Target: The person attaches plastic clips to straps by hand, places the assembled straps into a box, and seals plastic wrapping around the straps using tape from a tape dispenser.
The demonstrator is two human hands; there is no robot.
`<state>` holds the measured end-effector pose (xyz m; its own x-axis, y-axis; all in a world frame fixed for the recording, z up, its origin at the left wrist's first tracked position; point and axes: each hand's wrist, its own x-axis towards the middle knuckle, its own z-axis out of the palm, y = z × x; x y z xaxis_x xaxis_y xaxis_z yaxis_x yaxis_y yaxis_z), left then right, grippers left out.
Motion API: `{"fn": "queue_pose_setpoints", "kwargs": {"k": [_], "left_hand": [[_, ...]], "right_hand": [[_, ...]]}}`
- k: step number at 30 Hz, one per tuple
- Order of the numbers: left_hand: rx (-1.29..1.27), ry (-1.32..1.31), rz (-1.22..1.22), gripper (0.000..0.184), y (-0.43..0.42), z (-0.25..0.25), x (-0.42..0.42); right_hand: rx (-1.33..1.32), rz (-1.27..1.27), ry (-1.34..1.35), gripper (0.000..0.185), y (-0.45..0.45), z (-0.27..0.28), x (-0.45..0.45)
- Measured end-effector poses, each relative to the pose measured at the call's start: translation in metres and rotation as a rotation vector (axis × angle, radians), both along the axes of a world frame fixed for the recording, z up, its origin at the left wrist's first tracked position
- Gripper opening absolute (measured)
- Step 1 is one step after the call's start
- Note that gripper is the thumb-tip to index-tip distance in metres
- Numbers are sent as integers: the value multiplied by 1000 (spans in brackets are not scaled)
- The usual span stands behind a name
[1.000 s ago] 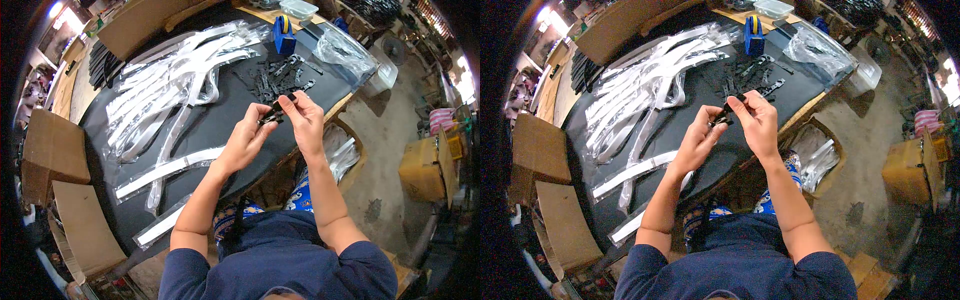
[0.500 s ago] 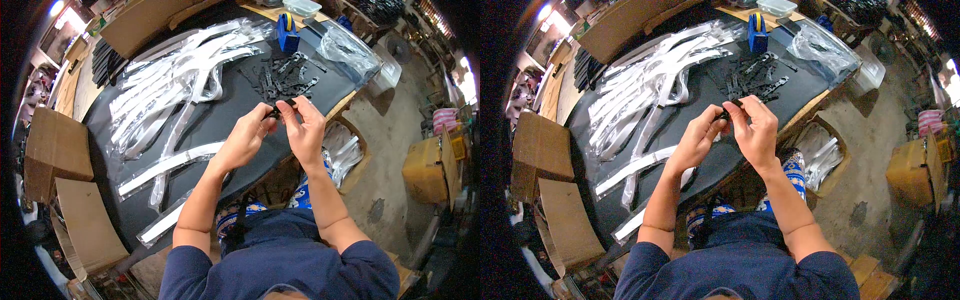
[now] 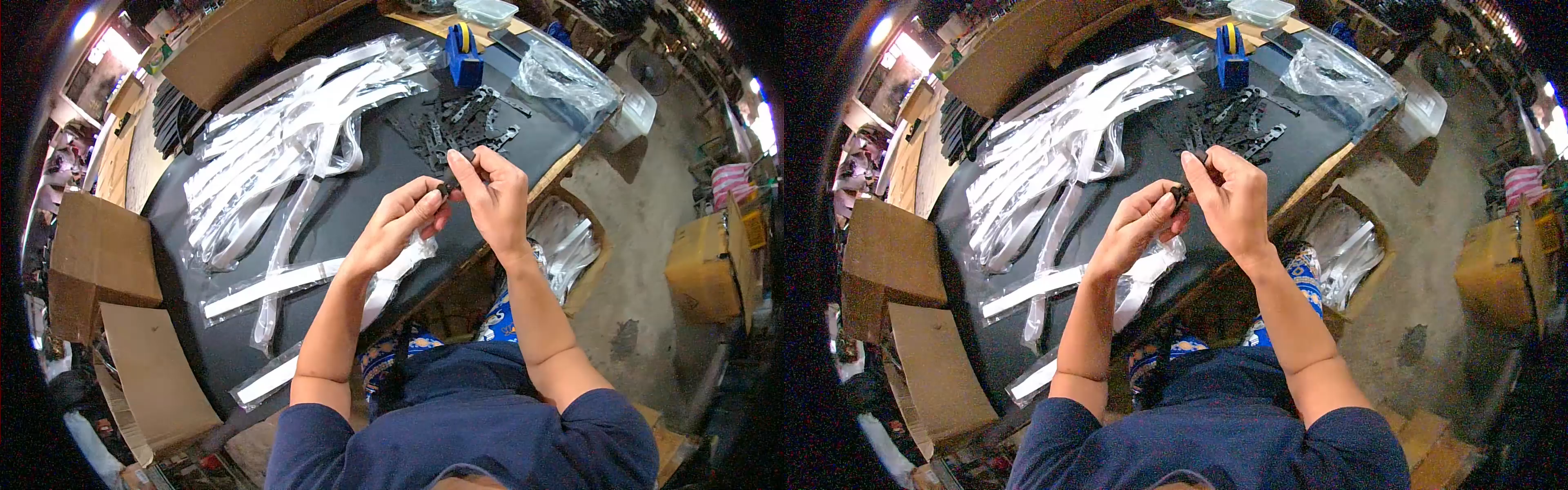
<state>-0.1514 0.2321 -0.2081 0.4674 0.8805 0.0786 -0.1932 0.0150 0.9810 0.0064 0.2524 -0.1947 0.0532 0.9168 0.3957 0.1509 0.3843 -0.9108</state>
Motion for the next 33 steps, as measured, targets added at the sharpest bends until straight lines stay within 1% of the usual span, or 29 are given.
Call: {"fn": "queue_pose_setpoints", "kwargs": {"k": [5,7,10,13,14,16,18,19,20,22,25,28,31,33], "left_hand": [[-81,0,8,38,0,5,-1],[-142,-128,-7,33,3,0,0],[-178,-189,-21,33,3,1,-2],[-168,-180,-15,33,3,4,-1],[-167,-180,-15,33,2,4,-1],[-111,-78,64,32,0,5,2],[-109,-29,80,31,-2,7,2],[-108,21,96,30,-3,8,2],[-107,22,97,30,-2,8,1],[-130,42,16,29,0,6,-2],[-167,-28,-11,31,2,0,-3],[-144,-78,-27,30,5,-3,-5],[-211,-116,-10,30,4,2,-5],[-204,-138,15,29,3,0,-2]], "right_hand": [[-34,24,56,36,2,1,-3],[-52,24,89,36,3,1,-5],[-68,-5,110,37,1,2,-7],[-101,-13,180,39,0,4,-8],[-107,-12,179,40,-1,6,-8],[-114,-9,176,40,-2,6,-7],[-112,-48,34,41,-2,3,-4],[-112,-47,33,41,-2,2,-3],[-104,-56,24,41,-3,0,-3],[-94,-67,16,41,-4,0,-3],[-85,-61,14,41,-6,2,-4],[-89,-53,25,41,-5,6,-5],[-100,-50,9,41,-3,10,-5],[-112,-25,21,41,-2,12,-5]]}}
